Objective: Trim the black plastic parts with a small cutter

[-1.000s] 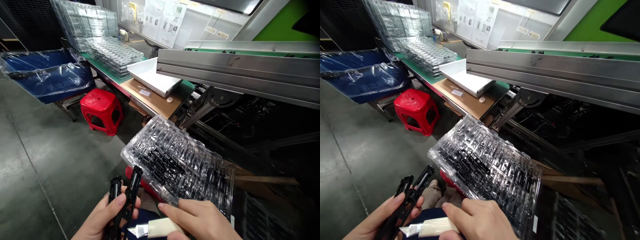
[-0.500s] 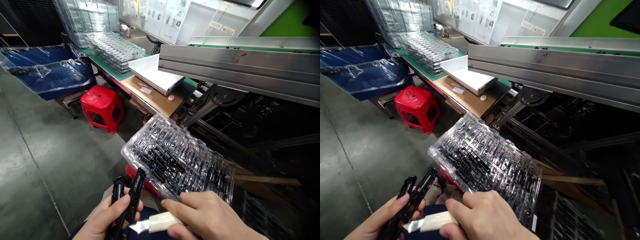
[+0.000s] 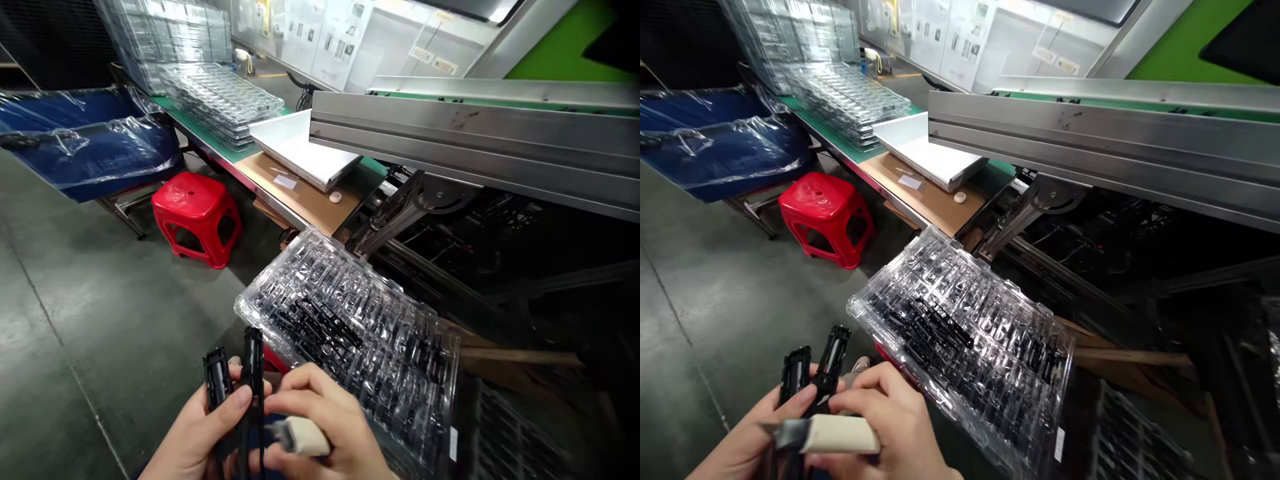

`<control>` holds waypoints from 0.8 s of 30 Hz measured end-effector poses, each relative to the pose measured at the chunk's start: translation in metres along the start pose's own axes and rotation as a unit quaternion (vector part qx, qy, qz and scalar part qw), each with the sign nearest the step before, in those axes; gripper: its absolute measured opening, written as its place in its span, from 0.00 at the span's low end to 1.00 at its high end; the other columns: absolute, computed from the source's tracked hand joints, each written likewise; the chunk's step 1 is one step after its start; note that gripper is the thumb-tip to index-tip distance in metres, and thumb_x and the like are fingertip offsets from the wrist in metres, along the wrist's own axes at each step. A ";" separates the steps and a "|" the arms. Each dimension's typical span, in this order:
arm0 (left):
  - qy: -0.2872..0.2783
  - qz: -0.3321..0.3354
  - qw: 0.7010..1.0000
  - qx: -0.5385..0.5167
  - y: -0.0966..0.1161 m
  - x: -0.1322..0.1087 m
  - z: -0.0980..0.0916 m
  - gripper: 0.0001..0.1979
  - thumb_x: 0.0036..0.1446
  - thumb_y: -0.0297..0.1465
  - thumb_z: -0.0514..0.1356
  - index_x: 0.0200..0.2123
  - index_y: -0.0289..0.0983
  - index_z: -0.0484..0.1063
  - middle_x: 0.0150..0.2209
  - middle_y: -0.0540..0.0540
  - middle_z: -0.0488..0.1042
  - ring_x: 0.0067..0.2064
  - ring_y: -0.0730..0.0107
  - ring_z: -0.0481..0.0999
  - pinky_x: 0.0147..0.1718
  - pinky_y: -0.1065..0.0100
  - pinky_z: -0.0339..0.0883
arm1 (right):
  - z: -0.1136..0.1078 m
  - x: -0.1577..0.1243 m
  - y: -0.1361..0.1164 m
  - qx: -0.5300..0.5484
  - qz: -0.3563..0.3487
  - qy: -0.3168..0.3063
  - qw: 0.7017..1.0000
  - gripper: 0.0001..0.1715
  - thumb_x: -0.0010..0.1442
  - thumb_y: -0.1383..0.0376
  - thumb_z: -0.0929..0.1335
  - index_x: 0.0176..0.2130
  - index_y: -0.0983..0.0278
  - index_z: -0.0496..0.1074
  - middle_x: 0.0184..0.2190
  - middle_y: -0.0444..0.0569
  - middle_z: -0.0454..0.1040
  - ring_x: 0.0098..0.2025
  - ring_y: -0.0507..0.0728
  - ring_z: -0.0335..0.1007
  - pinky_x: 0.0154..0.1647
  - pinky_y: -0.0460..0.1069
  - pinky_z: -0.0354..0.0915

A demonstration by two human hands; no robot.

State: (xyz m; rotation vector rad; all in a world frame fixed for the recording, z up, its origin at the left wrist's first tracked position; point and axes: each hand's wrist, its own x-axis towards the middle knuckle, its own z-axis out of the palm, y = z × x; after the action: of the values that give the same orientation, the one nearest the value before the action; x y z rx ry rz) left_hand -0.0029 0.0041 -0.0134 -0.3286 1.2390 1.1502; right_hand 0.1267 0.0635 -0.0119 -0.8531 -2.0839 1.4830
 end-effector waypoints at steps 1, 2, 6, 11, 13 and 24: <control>0.005 0.017 1.000 0.000 -0.003 0.004 -0.001 0.22 0.30 0.30 0.69 0.31 0.34 0.64 0.25 0.49 0.73 0.22 0.68 0.72 0.16 0.75 0.66 | 0.005 0.001 0.003 -0.007 -0.017 0.009 1.000 0.15 0.48 0.62 0.67 0.36 0.68 0.71 0.30 0.53 0.67 0.29 0.53 0.66 0.26 0.45 0.64; 0.012 0.041 0.999 0.004 -0.007 0.008 -0.003 0.22 0.29 0.30 0.70 0.29 0.34 0.64 0.24 0.49 0.73 0.23 0.67 0.72 0.17 0.76 0.66 | 0.010 0.001 0.007 -0.023 -0.035 0.020 0.999 0.13 0.48 0.65 0.66 0.36 0.68 0.71 0.31 0.54 0.67 0.30 0.53 0.67 0.28 0.46 0.65; 0.060 0.108 0.991 0.059 -0.019 0.024 -0.011 0.20 0.28 0.21 0.69 0.26 0.35 0.63 0.20 0.52 0.73 0.24 0.70 0.72 0.20 0.79 0.67 | 0.034 -0.008 0.026 -0.104 -0.084 0.132 0.982 0.09 0.50 0.70 0.62 0.29 0.66 0.71 0.25 0.51 0.68 0.26 0.51 0.65 0.25 0.45 0.63; 0.076 0.068 0.992 0.072 -0.017 0.029 -0.012 0.22 0.32 0.16 0.65 0.33 0.35 0.62 0.22 0.51 0.73 0.22 0.69 0.72 0.17 0.77 0.67 | 0.051 -0.027 0.047 -0.170 -0.061 0.184 0.966 0.05 0.52 0.68 0.61 0.27 0.64 0.65 0.24 0.47 0.67 0.26 0.51 0.64 0.25 0.45 0.57; 0.071 0.045 0.994 0.069 -0.009 0.028 -0.012 0.20 0.38 0.16 0.62 0.36 0.32 0.63 0.24 0.48 0.73 0.23 0.68 0.73 0.18 0.75 0.68 | 0.045 -0.034 0.058 -0.178 -0.010 0.145 0.973 0.10 0.53 0.64 0.59 0.23 0.64 0.62 0.20 0.45 0.65 0.23 0.50 0.62 0.22 0.45 0.55; 0.016 -0.037 0.999 -0.030 0.009 0.013 -0.004 0.24 0.41 0.17 0.61 0.44 0.31 0.61 0.34 0.44 0.74 0.30 0.65 0.74 0.22 0.69 0.71 | -0.041 -0.027 0.136 -0.174 0.237 0.214 0.932 0.09 0.52 0.61 0.62 0.28 0.65 0.68 0.31 0.48 0.61 0.25 0.51 0.54 0.26 0.47 0.49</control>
State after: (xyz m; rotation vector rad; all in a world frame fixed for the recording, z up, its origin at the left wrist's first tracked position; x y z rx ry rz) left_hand -0.0140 0.0115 -0.0228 -0.4345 1.2119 1.1234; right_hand 0.2049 0.1041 -0.1274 -1.7436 -1.9011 0.9999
